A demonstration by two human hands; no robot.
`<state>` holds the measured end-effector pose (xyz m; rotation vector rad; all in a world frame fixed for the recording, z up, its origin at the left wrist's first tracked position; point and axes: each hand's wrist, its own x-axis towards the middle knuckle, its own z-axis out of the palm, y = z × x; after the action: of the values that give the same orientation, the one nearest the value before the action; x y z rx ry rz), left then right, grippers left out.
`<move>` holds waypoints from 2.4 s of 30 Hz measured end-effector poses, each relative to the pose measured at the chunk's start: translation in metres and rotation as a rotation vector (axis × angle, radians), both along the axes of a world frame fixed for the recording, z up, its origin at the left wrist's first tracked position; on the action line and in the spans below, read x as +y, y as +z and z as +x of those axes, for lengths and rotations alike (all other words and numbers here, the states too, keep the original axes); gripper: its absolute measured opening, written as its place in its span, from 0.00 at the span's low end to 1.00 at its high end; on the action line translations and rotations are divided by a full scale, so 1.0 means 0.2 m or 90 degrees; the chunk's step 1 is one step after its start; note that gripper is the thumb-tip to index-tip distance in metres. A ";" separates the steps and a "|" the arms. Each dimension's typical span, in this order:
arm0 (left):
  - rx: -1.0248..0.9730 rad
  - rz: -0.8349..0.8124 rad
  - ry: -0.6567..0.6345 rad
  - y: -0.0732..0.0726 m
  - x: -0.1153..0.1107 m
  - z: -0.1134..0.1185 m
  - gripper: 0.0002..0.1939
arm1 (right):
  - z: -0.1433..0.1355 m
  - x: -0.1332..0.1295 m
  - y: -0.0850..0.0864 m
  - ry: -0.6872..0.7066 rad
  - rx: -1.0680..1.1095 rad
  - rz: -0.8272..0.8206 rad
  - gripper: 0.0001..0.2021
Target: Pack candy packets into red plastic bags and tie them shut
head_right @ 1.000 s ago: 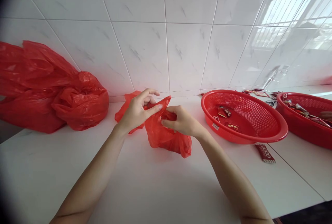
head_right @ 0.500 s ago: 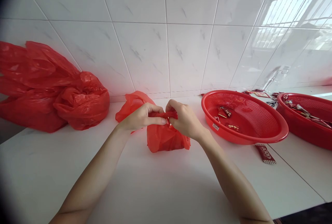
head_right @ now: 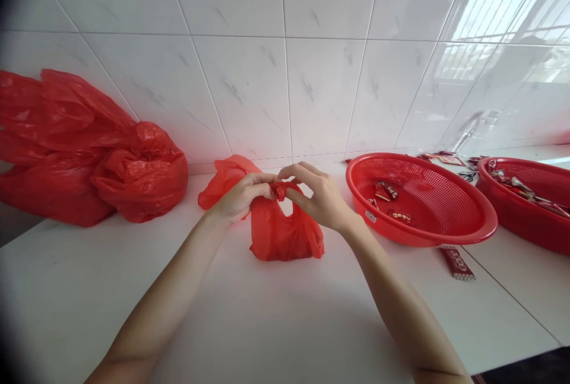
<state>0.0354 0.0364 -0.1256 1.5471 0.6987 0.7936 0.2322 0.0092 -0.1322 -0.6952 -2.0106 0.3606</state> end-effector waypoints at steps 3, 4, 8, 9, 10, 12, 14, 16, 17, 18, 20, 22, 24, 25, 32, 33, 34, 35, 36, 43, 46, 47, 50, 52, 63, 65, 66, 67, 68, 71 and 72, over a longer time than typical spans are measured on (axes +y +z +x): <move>0.018 0.066 -0.002 0.01 0.00 -0.01 0.09 | 0.01 0.01 -0.01 0.024 0.019 0.048 0.07; 0.022 0.082 0.005 0.02 -0.01 -0.02 0.10 | 0.01 0.02 -0.01 0.032 0.030 0.042 0.06; 0.033 0.108 0.040 0.04 0.00 -0.06 0.14 | 0.04 0.02 0.00 0.046 0.061 -0.026 0.06; 0.038 0.110 0.046 0.03 0.00 -0.07 0.14 | 0.05 0.02 0.00 0.053 0.059 -0.042 0.06; 0.045 0.112 0.052 0.03 0.02 -0.08 0.14 | 0.06 0.02 0.01 0.064 0.053 -0.058 0.06; 0.053 0.109 0.068 0.00 0.05 -0.10 0.12 | 0.08 0.01 0.03 0.103 0.024 -0.093 0.06; 0.059 0.096 0.089 -0.03 0.09 -0.11 0.10 | 0.10 0.00 0.05 0.146 -0.014 -0.132 0.07; 0.072 0.082 0.101 -0.06 0.14 -0.12 0.10 | 0.12 -0.01 0.07 0.178 -0.052 -0.165 0.08; 0.084 0.076 0.100 -0.08 0.16 -0.12 0.10 | 0.14 -0.02 0.08 0.186 -0.071 -0.178 0.07; 0.098 0.071 0.096 -0.10 0.17 -0.13 0.11 | 0.15 -0.03 0.09 0.192 -0.091 -0.189 0.07; 0.122 0.063 0.090 -0.14 0.21 -0.15 0.12 | 0.17 -0.04 0.11 0.208 -0.139 -0.210 0.07; 0.140 0.058 0.094 -0.18 0.23 -0.16 0.13 | 0.19 -0.05 0.13 0.238 -0.183 -0.222 0.08; 0.157 0.057 0.102 -0.22 0.26 -0.17 0.13 | 0.20 -0.06 0.15 0.284 -0.208 -0.220 0.08; 0.169 0.057 0.104 -0.23 0.27 -0.18 0.13 | 0.21 -0.06 0.15 0.308 -0.214 -0.216 0.08; 0.173 0.113 0.164 -0.23 0.27 -0.14 0.11 | 0.20 -0.06 0.14 0.277 -0.026 -0.308 0.08; 0.145 0.128 0.171 -0.20 0.25 -0.13 0.11 | 0.18 -0.05 0.13 0.237 0.038 -0.319 0.09; 0.114 0.142 0.164 -0.16 0.22 -0.12 0.10 | 0.17 -0.05 0.12 0.198 0.092 -0.321 0.10; 0.083 0.158 0.142 -0.13 0.19 -0.11 0.11 | 0.15 -0.05 0.12 0.163 0.132 -0.316 0.11; 0.061 0.176 0.112 -0.10 0.15 -0.10 0.11 | 0.13 -0.05 0.11 0.133 0.157 -0.305 0.12; 0.095 0.292 -0.004 -0.01 -0.06 0.05 0.10 | 0.02 -0.04 0.07 0.059 0.214 -0.218 0.15; 0.048 0.312 0.046 -0.01 -0.08 0.08 0.15 | 0.04 -0.01 0.06 0.112 0.229 -0.258 0.13; 0.023 0.315 0.076 -0.01 -0.09 0.09 0.15 | 0.06 0.01 0.05 0.155 0.216 -0.286 0.15; -0.057 0.276 0.131 0.00 -0.09 0.09 0.17 | 0.07 0.08 -0.03 0.310 0.102 -0.382 0.27; -0.098 0.249 0.137 0.01 -0.08 0.09 0.18 | 0.03 0.12 -0.10 0.336 0.020 -0.439 0.31; -0.120 0.250 0.247 -0.02 0.00 0.04 0.24 | -0.14 0.11 -0.25 0.263 0.033 -0.514 0.11; -0.111 0.250 0.246 -0.02 0.00 0.04 0.23 | -0.13 0.11 -0.24 0.239 0.023 -0.508 0.12; -0.109 0.250 0.247 -0.02 0.00 0.04 0.23 | -0.12 0.11 -0.24 0.227 0.017 -0.508 0.12; -0.108 0.251 0.248 -0.02 0.00 0.04 0.23 | -0.12 0.11 -0.24 0.217 0.013 -0.510 0.12; -0.108 0.253 0.249 -0.02 0.00 0.04 0.23 | -0.12 0.11 -0.24 0.210 0.011 -0.512 0.13; -0.114 0.258 0.250 -0.02 0.01 0.04 0.22 | -0.12 0.10 -0.23 0.198 0.015 -0.516 0.14; -0.116 0.260 0.248 -0.02 0.01 0.04 0.22 | -0.12 0.10 -0.23 0.195 0.015 -0.518 0.14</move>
<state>0.0429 0.0377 -0.1295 1.6921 0.7442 1.4219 0.2074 0.0286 -0.1776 -0.8490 -1.9161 1.4058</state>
